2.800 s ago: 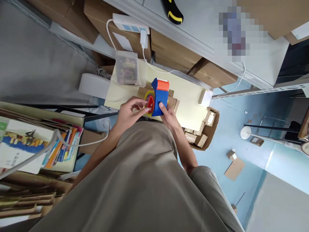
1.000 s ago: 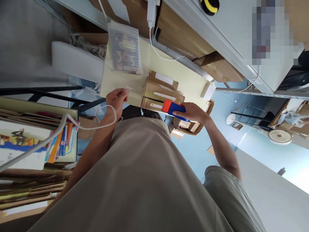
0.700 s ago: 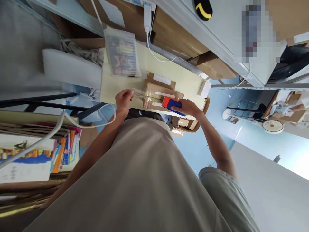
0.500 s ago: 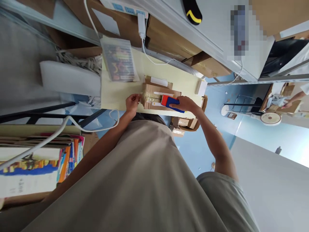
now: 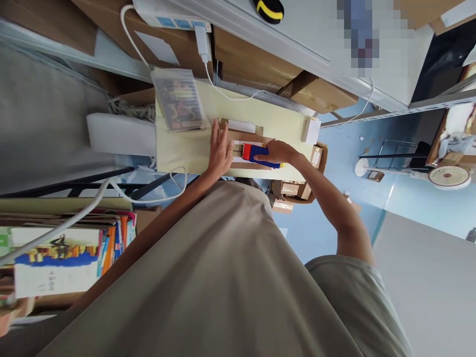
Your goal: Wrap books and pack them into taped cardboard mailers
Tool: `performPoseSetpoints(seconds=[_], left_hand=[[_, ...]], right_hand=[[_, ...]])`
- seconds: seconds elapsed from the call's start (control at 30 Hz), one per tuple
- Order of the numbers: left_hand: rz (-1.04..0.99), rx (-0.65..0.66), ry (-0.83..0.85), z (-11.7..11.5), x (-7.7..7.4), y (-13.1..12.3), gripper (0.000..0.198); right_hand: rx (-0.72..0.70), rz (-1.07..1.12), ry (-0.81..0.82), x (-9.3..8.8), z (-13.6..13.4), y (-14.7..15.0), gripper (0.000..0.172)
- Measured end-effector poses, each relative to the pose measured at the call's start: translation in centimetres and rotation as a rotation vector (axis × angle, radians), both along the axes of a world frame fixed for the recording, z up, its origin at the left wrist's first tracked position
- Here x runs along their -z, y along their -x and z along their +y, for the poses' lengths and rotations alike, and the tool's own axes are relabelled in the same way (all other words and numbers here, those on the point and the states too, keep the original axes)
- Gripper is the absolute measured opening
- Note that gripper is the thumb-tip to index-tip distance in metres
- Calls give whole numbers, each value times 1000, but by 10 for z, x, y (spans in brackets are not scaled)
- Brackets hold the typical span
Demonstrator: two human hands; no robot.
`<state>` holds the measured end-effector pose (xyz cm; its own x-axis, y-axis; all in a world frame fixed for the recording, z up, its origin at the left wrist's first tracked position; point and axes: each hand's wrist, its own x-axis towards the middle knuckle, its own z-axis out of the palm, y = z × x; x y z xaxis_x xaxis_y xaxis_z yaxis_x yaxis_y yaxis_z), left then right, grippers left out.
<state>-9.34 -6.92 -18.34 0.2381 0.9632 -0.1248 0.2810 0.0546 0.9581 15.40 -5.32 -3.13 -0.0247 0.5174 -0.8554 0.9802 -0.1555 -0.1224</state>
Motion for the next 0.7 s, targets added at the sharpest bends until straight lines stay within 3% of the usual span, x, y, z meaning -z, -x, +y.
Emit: performPoseSetpoints(seconds=[0.13,0.3,0.4,0.53,0.6,0.7], left_hand=[[58,25,4,3,-19,-13,90],[150,3,29,6,-31,-11,91],[220,-6,12,6,-29,-12,84],[296,34,-26,6,-16,-11,78],[329,44,-35,6,-9,-9,80],[355,37,-32,7,-6,-8,84]], right_hand=[[37,116,4,1,3,-5,57],[70,304,55,-12,9,-28,60],[66,329,146,-29,4,-74,69],[38,231,237,-45,-12,-156,83],[35,174,241,-41,-17,-186,82],[30,173,249,-18,-19,-202,77]])
